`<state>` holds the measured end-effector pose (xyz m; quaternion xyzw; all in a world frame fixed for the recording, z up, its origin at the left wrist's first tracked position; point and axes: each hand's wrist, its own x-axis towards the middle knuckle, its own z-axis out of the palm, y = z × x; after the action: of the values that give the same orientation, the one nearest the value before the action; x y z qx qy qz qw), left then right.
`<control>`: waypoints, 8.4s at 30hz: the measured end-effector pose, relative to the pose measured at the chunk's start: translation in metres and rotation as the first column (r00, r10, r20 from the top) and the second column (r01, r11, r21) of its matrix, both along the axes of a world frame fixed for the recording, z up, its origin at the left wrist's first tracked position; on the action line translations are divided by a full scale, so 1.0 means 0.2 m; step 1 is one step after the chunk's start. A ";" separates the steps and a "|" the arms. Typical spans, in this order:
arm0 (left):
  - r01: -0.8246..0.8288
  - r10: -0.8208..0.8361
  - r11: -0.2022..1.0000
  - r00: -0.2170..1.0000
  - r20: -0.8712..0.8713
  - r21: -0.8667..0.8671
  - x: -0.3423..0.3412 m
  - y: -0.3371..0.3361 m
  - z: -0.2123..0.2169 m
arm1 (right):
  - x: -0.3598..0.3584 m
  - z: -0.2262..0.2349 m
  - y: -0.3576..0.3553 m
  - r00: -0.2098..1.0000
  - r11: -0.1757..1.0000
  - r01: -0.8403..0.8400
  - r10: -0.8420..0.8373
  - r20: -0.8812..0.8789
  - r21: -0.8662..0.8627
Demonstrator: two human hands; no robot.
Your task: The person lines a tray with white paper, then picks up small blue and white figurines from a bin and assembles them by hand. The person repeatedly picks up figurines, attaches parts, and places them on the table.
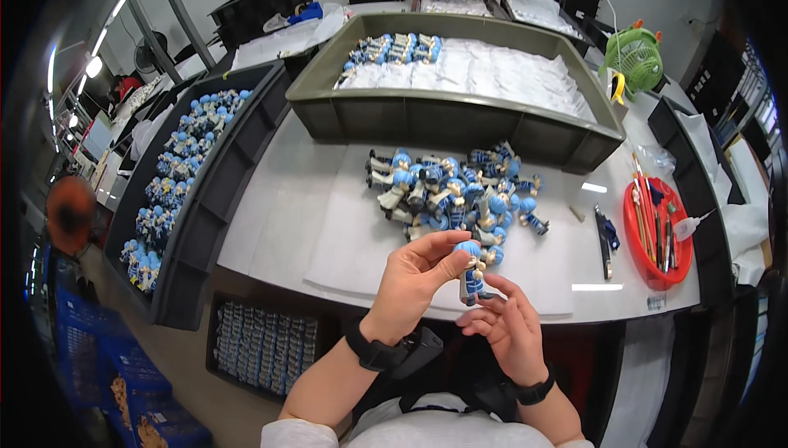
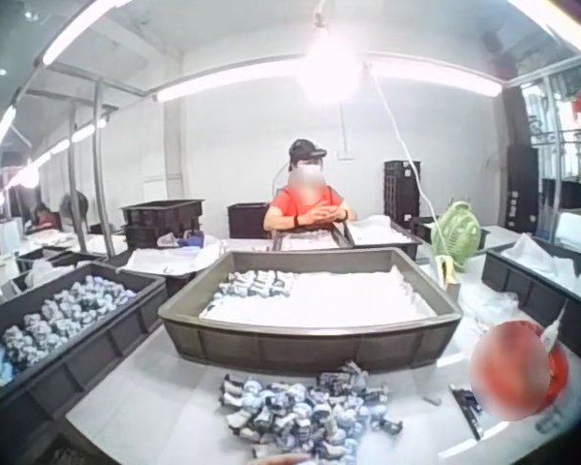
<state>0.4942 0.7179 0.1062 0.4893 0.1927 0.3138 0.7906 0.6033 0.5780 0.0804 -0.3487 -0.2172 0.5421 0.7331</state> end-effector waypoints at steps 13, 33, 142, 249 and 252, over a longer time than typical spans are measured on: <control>0.024 -0.025 0.972 1.000 -0.002 -0.234 -0.01 -0.08 -0.14 | -0.01 -0.07 0.01 0.992 0.987 0.114 -0.106 0.068 -0.113; 0.008 -0.027 0.990 0.991 -0.132 -0.141 -0.03 -0.11 -0.19 | -0.09 -0.13 0.02 0.664 0.860 0.447 -0.503 0.553 0.244; -0.014 0.019 0.999 0.995 -0.102 0.050 -0.04 -0.21 -0.19 | 0.03 -0.07 0.00 0.931 0.976 0.197 -0.156 0.329 -0.094; 0.030 0.231 0.512 0.958 -0.171 0.858 0.26 -0.32 -0.26 | 1.92 -1.70 -2.00 0.462 0.310 0.840 0.025 0.886 -0.446; 0.075 0.156 0.353 0.978 -0.138 0.932 0.16 -0.29 -0.11 | 1.72 -1.27 -1.80 0.484 0.327 0.870 -0.420 0.768 -0.369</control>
<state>0.5256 0.6598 0.0837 0.8757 0.0715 0.3353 0.3401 0.9480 0.2188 -0.1742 -0.8029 -0.0103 0.0926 0.5888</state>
